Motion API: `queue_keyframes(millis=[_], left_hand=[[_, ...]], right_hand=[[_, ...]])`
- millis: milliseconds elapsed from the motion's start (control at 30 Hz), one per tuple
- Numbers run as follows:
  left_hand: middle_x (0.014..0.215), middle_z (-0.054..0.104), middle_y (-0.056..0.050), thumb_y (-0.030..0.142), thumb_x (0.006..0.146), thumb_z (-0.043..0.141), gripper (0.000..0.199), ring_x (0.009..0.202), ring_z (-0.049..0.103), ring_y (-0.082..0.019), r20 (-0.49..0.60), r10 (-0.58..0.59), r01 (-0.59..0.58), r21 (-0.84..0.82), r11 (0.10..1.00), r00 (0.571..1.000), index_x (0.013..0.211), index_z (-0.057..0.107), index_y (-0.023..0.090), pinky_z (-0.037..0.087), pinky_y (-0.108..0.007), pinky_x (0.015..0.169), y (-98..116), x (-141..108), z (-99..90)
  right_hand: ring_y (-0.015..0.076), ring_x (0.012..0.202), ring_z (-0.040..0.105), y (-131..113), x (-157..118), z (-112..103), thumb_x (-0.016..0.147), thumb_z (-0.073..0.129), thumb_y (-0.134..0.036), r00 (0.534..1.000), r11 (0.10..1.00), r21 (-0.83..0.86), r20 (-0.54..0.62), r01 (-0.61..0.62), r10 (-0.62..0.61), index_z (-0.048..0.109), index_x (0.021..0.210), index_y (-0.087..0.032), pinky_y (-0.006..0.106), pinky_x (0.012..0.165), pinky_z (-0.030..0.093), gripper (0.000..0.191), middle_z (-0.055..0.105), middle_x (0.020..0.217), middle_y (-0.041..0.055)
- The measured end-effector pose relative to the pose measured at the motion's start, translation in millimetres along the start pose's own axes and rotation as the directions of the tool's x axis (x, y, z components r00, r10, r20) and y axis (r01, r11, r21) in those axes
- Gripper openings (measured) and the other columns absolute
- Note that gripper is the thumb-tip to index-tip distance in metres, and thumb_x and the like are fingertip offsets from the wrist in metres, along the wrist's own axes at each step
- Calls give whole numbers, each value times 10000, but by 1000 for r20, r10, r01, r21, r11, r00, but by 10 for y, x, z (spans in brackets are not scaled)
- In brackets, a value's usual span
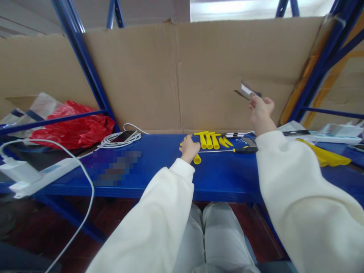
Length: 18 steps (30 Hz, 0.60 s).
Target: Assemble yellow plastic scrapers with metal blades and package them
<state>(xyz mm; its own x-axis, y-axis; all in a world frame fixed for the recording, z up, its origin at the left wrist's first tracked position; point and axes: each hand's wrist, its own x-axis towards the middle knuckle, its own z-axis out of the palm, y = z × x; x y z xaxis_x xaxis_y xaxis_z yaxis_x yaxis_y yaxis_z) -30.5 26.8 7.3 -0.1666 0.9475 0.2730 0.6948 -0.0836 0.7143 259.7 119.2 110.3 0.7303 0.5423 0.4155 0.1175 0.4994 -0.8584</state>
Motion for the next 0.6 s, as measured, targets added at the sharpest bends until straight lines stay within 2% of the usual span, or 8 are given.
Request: queue_keyframes(millis=[67, 133, 267, 333, 433, 500, 600], left_hand=[[1445, 638, -119, 211, 874, 648, 487, 1417, 534, -346, -8, -14, 14, -7, 1000, 1000, 1353, 582, 272, 443, -456, 1095, -18, 6, -13], [1439, 639, -142, 219, 881, 643, 469, 1415, 536, -341, 5, -24, 24, 13, 1000, 1000, 1345, 576, 250, 446, -446, 1095, -40, 8, -24], [1448, 625, -224, 329, 858, 714, 560, 1413, 538, -381, 72, -107, 102, 61, 993, 992, 1369, 544, 175, 461, -453, 1083, -63, 3, -21], [1451, 622, -250, 343, 833, 750, 635, 1391, 566, -390, 89, -142, 137, 62, 989, 986, 1395, 534, 140, 468, -446, 1082, -66, 17, -7], [1409, 651, -280, 168, 762, 772, 680, 1350, 613, -399, 90, -177, 174, 43, 984, 980, 1403, 558, 93, 466, -456, 1097, -84, 80, 26], [1342, 690, -291, 123, 733, 763, 572, 1331, 625, -425, 103, -175, 177, -13, 984, 979, 1293, 651, 84, 484, -486, 1078, -112, 145, 54], [1207, 761, -233, 104, 765, 693, 358, 1242, 688, -410, 41, -154, 159, -160, 974, 987, 1119, 733, 135, 535, -487, 1012, -152, 246, 104]], right_hand=[[190, 1112, 707, 3, -224, -105, 957, 539, -153, 1000, 995, 100, 2, -22, 22, 480, 1263, -242, 333, 834, 616, 324, 657, 1185, 92], [192, 1173, 697, 83, -504, -238, 953, 530, -148, 995, 981, 166, 22, -100, 98, 523, 1182, -230, 345, 894, 604, 244, 677, 1177, 88], [187, 1164, 713, 286, -951, -469, 880, 585, -90, 973, 949, 213, 47, -231, 226, 523, 1011, -224, 340, 957, 589, 197, 723, 1127, 70], [158, 1162, 715, 332, -1054, -534, 898, 570, -98, 964, 942, 206, 74, -266, 256, 498, 963, -235, 310, 965, 583, 168, 732, 1119, 41], [120, 1142, 719, 337, -1104, -568, 930, 530, -103, 952, 929, 208, 64, -306, 299, 460, 905, -238, 254, 953, 574, 154, 733, 1106, 25], [120, 1112, 729, 327, -1114, -563, 921, 526, -87, 944, 921, 210, 34, -329, 329, 452, 888, -238, 248, 929, 580, 170, 738, 1077, 26], [116, 1074, 737, 324, -1136, -546, 924, 510, -65, 938, 913, 220, 31, -344, 346, 457, 887, -235, 242, 901, 582, 182, 743, 1050, 26]])
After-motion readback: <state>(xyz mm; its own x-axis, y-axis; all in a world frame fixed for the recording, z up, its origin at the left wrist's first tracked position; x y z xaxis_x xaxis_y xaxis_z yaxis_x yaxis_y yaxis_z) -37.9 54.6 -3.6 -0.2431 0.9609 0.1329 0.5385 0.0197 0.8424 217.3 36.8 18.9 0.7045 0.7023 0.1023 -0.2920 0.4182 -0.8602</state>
